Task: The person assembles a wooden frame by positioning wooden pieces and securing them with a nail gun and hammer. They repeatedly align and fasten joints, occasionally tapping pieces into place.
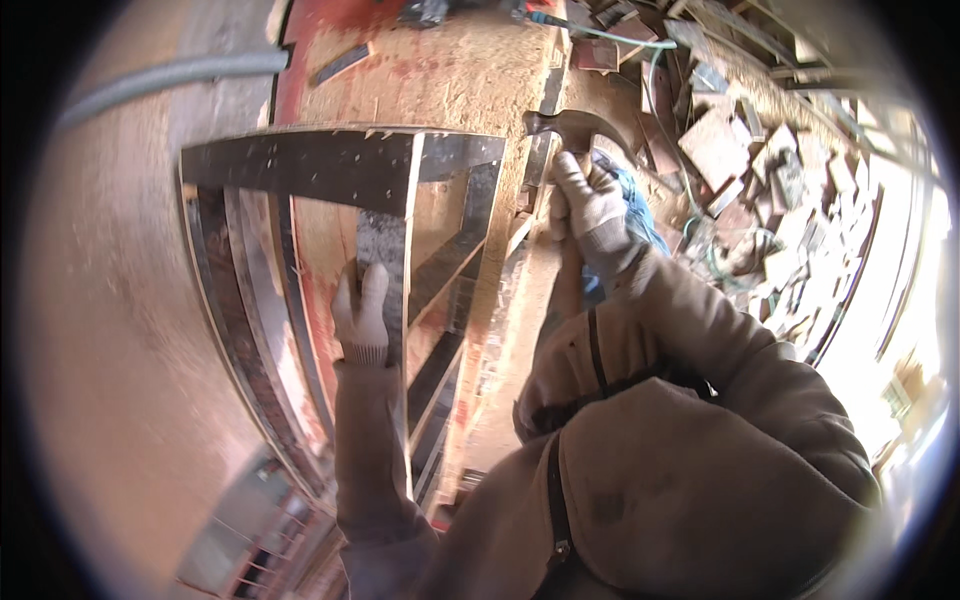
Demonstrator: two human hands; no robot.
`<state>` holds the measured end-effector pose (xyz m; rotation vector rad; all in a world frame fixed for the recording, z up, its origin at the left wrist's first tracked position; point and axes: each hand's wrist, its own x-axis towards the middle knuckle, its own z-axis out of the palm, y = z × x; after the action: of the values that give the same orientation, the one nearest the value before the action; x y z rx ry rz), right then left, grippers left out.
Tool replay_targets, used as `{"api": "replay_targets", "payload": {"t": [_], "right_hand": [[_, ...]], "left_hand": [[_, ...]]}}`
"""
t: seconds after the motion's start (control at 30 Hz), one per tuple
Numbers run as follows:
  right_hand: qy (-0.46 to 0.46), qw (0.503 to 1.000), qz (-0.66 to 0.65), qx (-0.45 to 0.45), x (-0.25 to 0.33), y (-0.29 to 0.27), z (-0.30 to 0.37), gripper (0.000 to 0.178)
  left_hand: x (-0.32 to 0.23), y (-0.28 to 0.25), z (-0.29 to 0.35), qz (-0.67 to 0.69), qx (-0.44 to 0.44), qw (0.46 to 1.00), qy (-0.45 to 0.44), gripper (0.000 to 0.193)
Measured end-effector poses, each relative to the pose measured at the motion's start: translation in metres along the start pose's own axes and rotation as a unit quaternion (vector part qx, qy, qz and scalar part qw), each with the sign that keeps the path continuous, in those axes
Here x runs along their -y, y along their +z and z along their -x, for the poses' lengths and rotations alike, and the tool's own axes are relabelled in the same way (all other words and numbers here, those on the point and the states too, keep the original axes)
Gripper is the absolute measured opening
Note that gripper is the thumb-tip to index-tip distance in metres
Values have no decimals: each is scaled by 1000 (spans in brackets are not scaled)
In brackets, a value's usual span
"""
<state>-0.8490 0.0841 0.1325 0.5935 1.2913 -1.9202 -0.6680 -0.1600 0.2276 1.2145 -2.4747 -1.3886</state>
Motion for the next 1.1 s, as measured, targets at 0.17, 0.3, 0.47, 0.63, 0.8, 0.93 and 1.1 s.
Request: {"api": "replay_targets", "payload": {"t": [0.17,0.3,0.47,0.63,0.8,0.93,1.1], "right_hand": [[54,993,-96,41,-92,63,5,32],[31,985,-167,-32,-109,76,6,25],[123,991,48,33,-147,53,6,31],[40,980,-139,-138,-194,1,-47,25],[40,961,-221,-161,-205,-22,-162,28],[-40,972,232,-3,-239,-2,-196,59],[57,988,-4,-145,-238,2,-182,40]], "left_hand": [[13,-8,-3,57,-3,998,-1,42],[10,-9,-1,98,17,995,-5,35],[-3,-10,-1,86,26,996,-29,33],[5,-13,-3,76,52,996,2,35],[19,-15,-6,60,6,997,38,33],[21,-16,-5,57,-10,997,47,34],[18,-16,-1,54,2,997,46,36]]}}
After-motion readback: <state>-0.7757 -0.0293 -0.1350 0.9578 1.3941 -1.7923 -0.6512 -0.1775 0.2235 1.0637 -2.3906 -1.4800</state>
